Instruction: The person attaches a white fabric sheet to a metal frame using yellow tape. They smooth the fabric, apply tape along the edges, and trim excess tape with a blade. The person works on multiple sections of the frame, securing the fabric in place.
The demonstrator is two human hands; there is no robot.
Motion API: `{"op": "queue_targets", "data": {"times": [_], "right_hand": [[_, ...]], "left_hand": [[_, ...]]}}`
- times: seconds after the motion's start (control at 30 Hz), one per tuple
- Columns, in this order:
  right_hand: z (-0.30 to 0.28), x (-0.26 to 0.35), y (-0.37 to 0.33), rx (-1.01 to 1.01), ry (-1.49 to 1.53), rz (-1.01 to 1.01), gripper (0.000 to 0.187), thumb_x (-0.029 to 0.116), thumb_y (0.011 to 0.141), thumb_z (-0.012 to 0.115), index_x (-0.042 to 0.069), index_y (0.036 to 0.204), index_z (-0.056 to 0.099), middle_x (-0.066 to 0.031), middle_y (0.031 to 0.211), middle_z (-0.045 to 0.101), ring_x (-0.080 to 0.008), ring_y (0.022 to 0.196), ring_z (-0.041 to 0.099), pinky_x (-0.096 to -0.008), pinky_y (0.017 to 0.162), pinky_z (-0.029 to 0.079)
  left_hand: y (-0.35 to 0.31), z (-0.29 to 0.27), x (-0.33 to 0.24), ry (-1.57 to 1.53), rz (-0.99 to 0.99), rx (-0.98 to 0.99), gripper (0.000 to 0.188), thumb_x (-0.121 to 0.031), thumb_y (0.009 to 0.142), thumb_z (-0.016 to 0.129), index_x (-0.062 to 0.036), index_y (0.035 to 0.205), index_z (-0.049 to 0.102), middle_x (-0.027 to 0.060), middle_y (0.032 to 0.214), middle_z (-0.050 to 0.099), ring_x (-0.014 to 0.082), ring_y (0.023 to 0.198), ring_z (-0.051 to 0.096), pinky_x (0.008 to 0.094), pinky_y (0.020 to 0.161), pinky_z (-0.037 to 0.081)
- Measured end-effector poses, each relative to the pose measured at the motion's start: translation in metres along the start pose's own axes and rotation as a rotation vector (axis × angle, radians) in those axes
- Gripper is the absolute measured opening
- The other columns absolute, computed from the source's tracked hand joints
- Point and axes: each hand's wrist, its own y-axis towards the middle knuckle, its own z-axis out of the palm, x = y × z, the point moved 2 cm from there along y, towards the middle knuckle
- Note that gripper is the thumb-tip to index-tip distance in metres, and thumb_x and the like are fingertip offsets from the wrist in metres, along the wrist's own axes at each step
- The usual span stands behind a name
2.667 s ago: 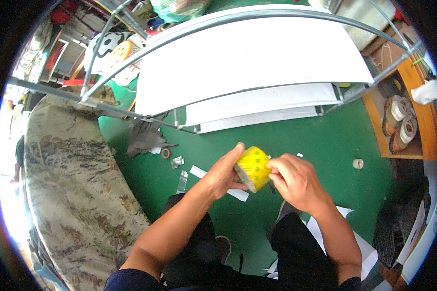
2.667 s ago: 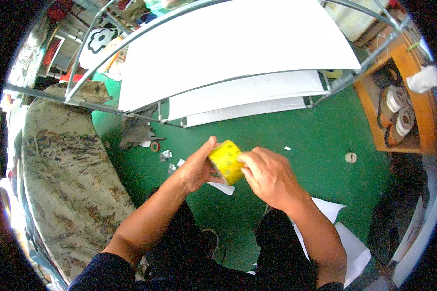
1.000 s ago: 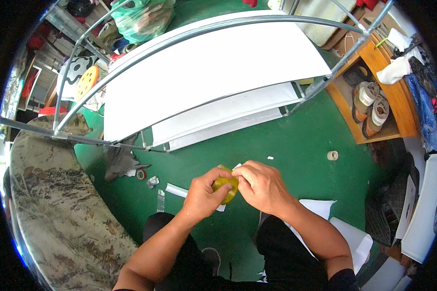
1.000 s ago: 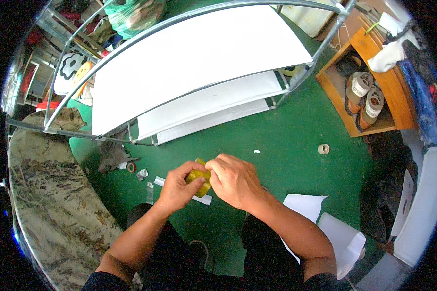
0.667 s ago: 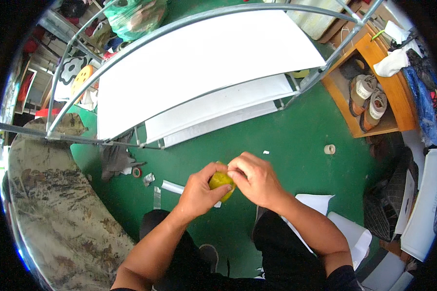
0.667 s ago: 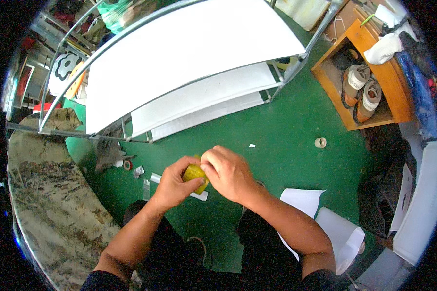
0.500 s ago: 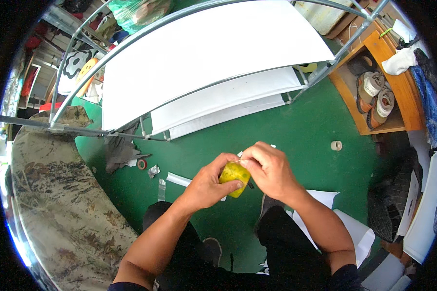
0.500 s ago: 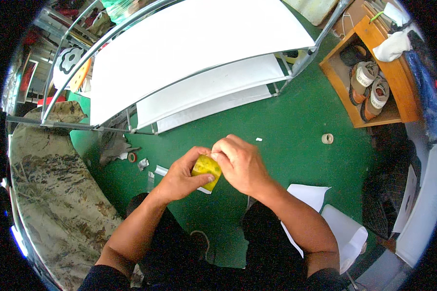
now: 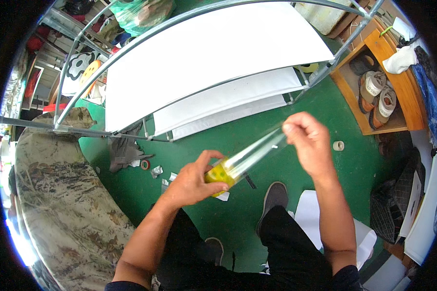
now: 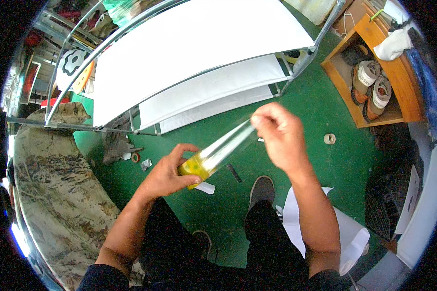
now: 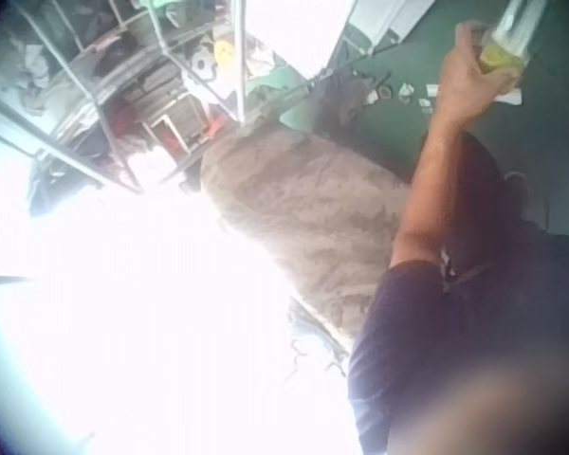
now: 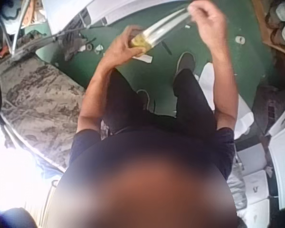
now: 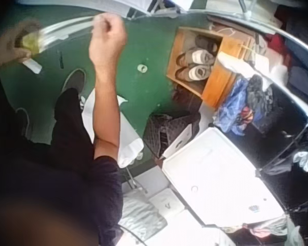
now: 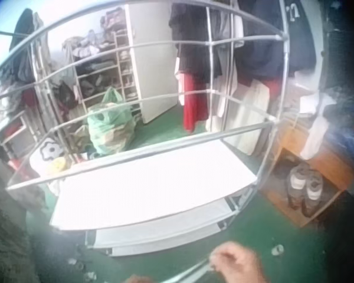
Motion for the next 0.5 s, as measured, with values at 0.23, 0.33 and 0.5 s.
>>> {"op": "queue_targets", "data": {"times": [0.23,0.33,0.5], "right_hand": [[-0.092,0.003,0.044,-0.306,0.252,0.014,0.009,0.013,0.096,0.065,0.005,0.092,0.064,0.0023,0.071,0.055,-0.0079,0.063,0.049,-0.0232,0.059,0.04],[-0.108,0.004,0.059,-0.331,0.399,-0.008,0.009,0.013,0.095,0.066,0.005,0.092,0.064,0.0024,0.07,0.054,-0.0078,0.062,0.05,-0.0238,0.06,0.041],[-0.098,0.007,0.081,-0.339,0.471,0.051,0.009,0.011,0.092,0.07,0.005,0.092,0.063,0.0019,0.072,0.054,-0.0081,0.062,0.048,-0.0238,0.058,0.039]], "left_hand": [[-0.036,-0.071,0.017,0.306,-0.103,-0.055,0.061,-0.03,0.076,0.084,-0.0099,0.126,0.054,0.0194,0.089,0.073,0.0317,0.083,0.073,0.0404,0.072,0.056],[-0.061,-0.103,0.02,0.399,-0.094,-0.113,0.062,-0.027,0.075,0.084,-0.0094,0.127,0.056,0.019,0.088,0.072,0.0306,0.08,0.073,0.0388,0.072,0.056],[-0.082,-0.146,0.013,0.363,-0.046,-0.167,0.056,-0.018,0.075,0.081,-0.0064,0.126,0.061,0.0145,0.088,0.071,0.0228,0.077,0.069,0.0356,0.074,0.055]]}}
